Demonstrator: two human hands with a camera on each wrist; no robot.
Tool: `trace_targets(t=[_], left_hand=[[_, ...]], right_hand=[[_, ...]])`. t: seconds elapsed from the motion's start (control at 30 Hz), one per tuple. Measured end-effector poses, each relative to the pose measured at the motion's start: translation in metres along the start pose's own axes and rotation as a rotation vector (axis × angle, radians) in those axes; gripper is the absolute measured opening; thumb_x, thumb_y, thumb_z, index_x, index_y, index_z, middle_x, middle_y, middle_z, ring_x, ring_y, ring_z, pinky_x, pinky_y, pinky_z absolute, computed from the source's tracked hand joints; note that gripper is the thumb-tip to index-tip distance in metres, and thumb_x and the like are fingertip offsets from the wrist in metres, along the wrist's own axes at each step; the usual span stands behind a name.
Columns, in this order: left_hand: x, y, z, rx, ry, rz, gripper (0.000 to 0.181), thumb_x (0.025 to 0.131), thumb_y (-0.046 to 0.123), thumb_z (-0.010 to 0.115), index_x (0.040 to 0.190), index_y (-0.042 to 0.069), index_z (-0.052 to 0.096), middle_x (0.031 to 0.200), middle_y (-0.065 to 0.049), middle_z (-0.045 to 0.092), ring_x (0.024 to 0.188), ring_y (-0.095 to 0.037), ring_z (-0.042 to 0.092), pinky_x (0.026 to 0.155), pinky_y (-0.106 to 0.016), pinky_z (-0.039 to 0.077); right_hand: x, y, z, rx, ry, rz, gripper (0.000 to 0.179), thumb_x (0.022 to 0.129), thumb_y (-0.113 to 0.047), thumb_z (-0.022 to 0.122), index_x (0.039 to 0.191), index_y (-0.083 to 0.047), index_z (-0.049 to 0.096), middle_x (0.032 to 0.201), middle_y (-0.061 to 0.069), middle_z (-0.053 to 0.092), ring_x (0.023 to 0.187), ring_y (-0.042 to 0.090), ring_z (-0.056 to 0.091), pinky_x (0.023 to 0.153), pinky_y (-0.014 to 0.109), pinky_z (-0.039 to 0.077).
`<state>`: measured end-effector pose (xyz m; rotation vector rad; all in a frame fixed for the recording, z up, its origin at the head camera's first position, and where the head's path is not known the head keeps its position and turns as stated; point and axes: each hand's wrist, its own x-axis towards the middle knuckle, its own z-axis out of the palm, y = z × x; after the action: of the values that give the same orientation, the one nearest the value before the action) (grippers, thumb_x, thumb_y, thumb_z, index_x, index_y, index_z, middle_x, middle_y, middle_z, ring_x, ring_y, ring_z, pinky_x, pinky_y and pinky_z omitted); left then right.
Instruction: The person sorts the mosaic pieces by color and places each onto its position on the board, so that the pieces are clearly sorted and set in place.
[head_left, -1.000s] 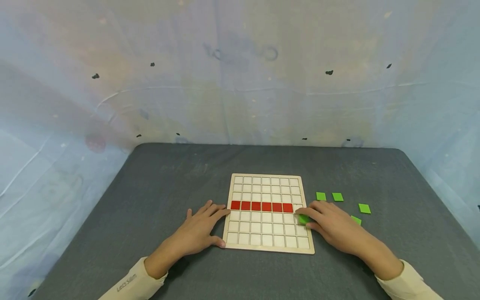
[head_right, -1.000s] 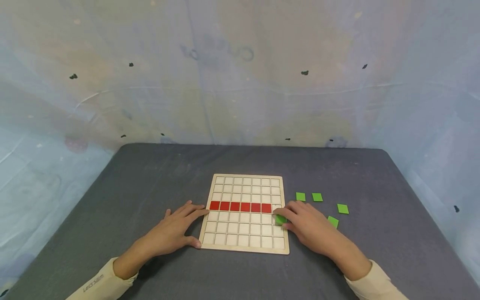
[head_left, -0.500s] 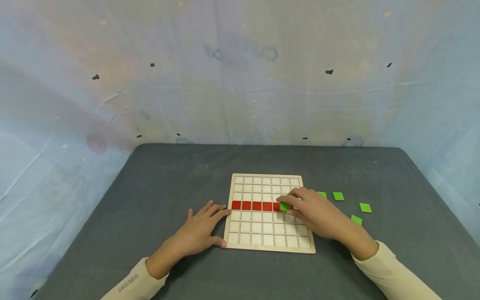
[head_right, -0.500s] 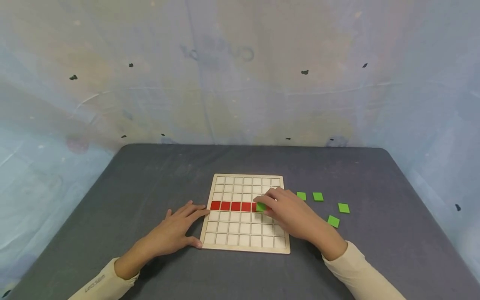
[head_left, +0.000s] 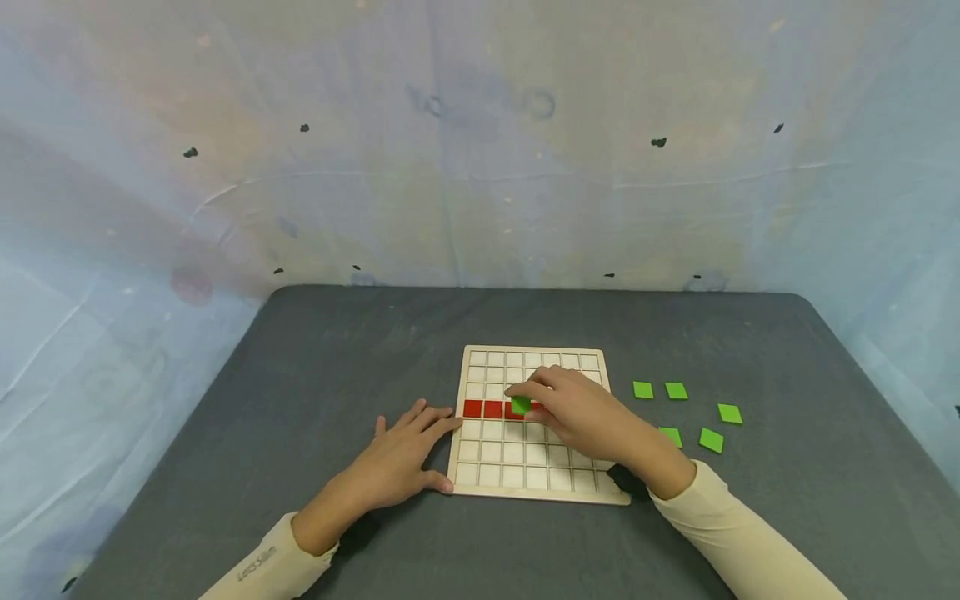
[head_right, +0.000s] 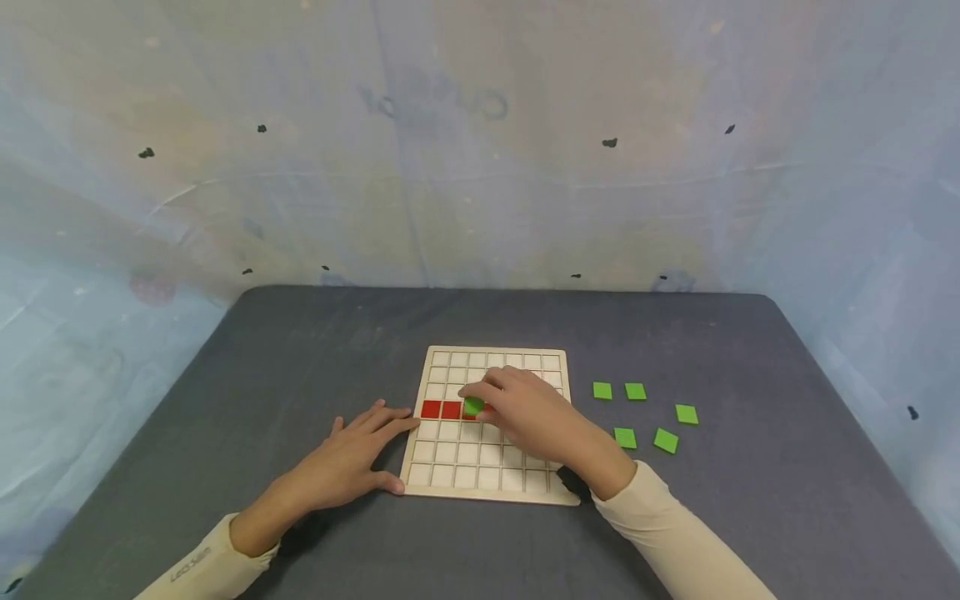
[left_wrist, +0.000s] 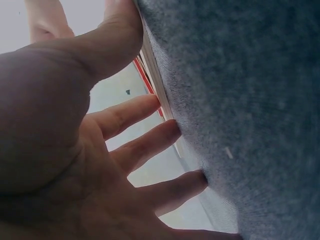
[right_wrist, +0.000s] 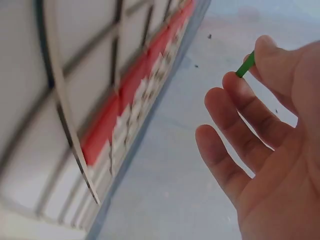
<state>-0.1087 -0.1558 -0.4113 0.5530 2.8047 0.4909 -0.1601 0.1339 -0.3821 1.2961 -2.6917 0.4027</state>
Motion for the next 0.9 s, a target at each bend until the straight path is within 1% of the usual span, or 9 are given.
trace_targets(t=[0.1, 0.2, 0.4, 0.6, 0.73, 0.9], left_hand=[[0.001, 0.001, 0.001, 0.007, -0.003, 0.008, 0.085, 0.074, 0.050, 0.078, 0.150, 0.030, 0.045, 0.160, 0.003, 0.037, 0.153, -0.038, 0.022, 0.102, -0.083, 0.021], [0.000, 0.002, 0.003, 0.023, -0.011, 0.014, 0.084, 0.077, 0.050, 0.076, 0.151, 0.029, 0.043, 0.161, 0.003, 0.035, 0.153, -0.038, 0.021, 0.102, -0.083, 0.021], [-0.002, 0.005, 0.004, 0.035, -0.030, 0.008, 0.084, 0.080, 0.049, 0.073, 0.153, 0.025, 0.039, 0.162, 0.000, 0.032, 0.153, -0.041, 0.019, 0.099, -0.085, 0.022], [-0.002, 0.006, 0.003, 0.047, -0.026, 0.005, 0.084, 0.081, 0.049, 0.072, 0.153, 0.024, 0.037, 0.161, -0.002, 0.032, 0.152, -0.042, 0.020, 0.098, -0.085, 0.023], [0.000, 0.005, 0.002, 0.054, -0.011, -0.001, 0.086, 0.079, 0.050, 0.073, 0.153, 0.024, 0.038, 0.160, 0.000, 0.034, 0.152, -0.041, 0.022, 0.098, -0.085, 0.024], [0.002, 0.005, 0.002, 0.038, 0.003, -0.042, 0.090, 0.073, 0.051, 0.078, 0.149, 0.018, 0.044, 0.158, 0.001, 0.039, 0.152, -0.036, 0.025, 0.100, -0.083, 0.026]], right_hand=[[0.001, -0.002, 0.010, -0.027, -0.024, -0.009, 0.035, 0.095, -0.028, 0.068, 0.130, -0.023, 0.062, 0.109, -0.006, 0.063, 0.094, 0.011, 0.059, 0.084, 0.033, 0.052], [-0.001, -0.001, 0.015, -0.039, -0.041, -0.007, 0.035, 0.095, -0.029, 0.068, 0.129, -0.025, 0.063, 0.110, -0.007, 0.063, 0.095, 0.010, 0.059, 0.085, 0.033, 0.052], [-0.002, 0.001, 0.015, -0.036, -0.016, -0.005, 0.034, 0.095, -0.027, 0.069, 0.128, -0.026, 0.063, 0.108, -0.009, 0.063, 0.095, 0.009, 0.059, 0.086, 0.032, 0.052], [0.002, 0.001, 0.015, -0.039, -0.011, -0.027, 0.035, 0.095, -0.027, 0.069, 0.129, -0.025, 0.063, 0.108, -0.008, 0.063, 0.094, 0.009, 0.059, 0.085, 0.033, 0.052], [0.005, -0.002, 0.018, -0.056, -0.013, -0.034, 0.035, 0.094, -0.028, 0.070, 0.128, -0.025, 0.063, 0.108, -0.008, 0.062, 0.092, 0.010, 0.057, 0.083, 0.031, 0.050], [0.010, -0.010, 0.022, -0.065, -0.037, -0.052, 0.035, 0.095, -0.030, 0.068, 0.129, -0.025, 0.063, 0.107, -0.008, 0.063, 0.091, 0.010, 0.058, 0.081, 0.031, 0.050]])
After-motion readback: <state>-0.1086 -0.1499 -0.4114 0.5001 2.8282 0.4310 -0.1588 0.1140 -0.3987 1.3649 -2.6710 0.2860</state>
